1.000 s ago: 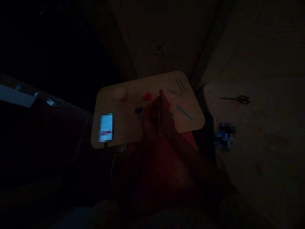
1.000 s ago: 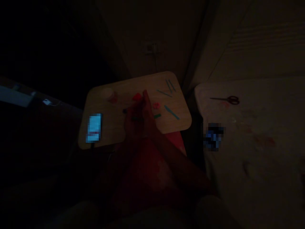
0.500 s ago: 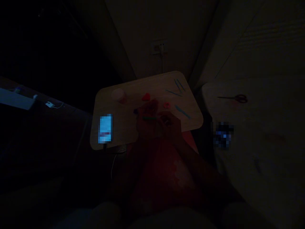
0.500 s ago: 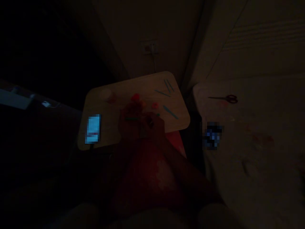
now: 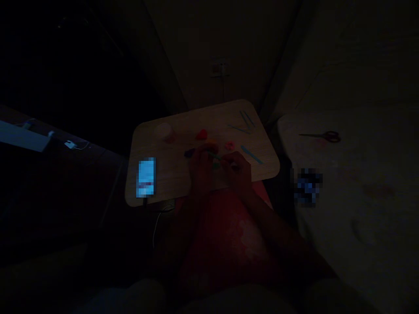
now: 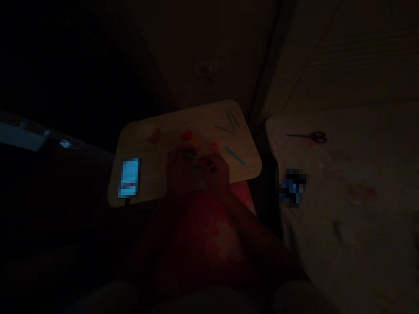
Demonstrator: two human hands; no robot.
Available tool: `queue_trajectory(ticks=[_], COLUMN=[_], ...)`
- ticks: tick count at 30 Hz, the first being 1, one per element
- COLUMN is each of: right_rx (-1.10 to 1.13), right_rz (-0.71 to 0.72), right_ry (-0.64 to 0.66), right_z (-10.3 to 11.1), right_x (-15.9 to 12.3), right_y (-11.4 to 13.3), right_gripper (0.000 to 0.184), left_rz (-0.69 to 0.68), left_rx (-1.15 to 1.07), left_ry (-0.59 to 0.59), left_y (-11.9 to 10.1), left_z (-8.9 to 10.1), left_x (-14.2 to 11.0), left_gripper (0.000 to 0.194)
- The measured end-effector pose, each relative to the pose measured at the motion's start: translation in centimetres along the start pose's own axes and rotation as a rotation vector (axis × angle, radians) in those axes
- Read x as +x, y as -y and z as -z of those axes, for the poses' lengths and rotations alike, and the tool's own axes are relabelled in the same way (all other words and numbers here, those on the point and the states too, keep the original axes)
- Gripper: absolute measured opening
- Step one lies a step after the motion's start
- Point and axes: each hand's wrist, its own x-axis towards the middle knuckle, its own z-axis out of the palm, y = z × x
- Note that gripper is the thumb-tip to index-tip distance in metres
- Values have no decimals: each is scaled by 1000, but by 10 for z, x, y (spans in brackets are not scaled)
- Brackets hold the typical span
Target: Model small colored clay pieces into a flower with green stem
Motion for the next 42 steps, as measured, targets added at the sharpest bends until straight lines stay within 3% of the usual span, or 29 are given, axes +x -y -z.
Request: queue_trajectory(ticks=[5, 9, 15, 21, 28, 34, 39, 42], right_rx=[89, 127, 241, 343, 248, 328, 299, 273], right_rz=[-88, -128, -178, -157, -25, -88, -109, -113], right_ry=[106, 130, 52, -41, 15, -94, -90, -117], right_z=[-1, -3, -4, -1, 3, -2, -1, 1], right_x=[-2, -3, -2, -4, -5, -5, -5, -4], right_y=[0, 0, 0, 1, 2, -1, 2, 2], right_gripper=[16, 18, 17, 21, 11, 24, 11, 12], left_rz=[12, 5, 42, 47, 50, 91, 105, 97], left_rx=[149, 210, 173, 203, 186, 274, 256, 237], left_ry=[-111, -99, 21, -70, -55, -71, -91, -89], left_y=[2, 0, 0, 6, 7, 2, 6, 8], left_z=[8, 8, 9, 12, 9, 8, 7, 7], left_x=[2, 2, -2, -1, -1, -4, -5, -5], left_gripper=[42, 44, 48, 42, 45, 37, 39, 42])
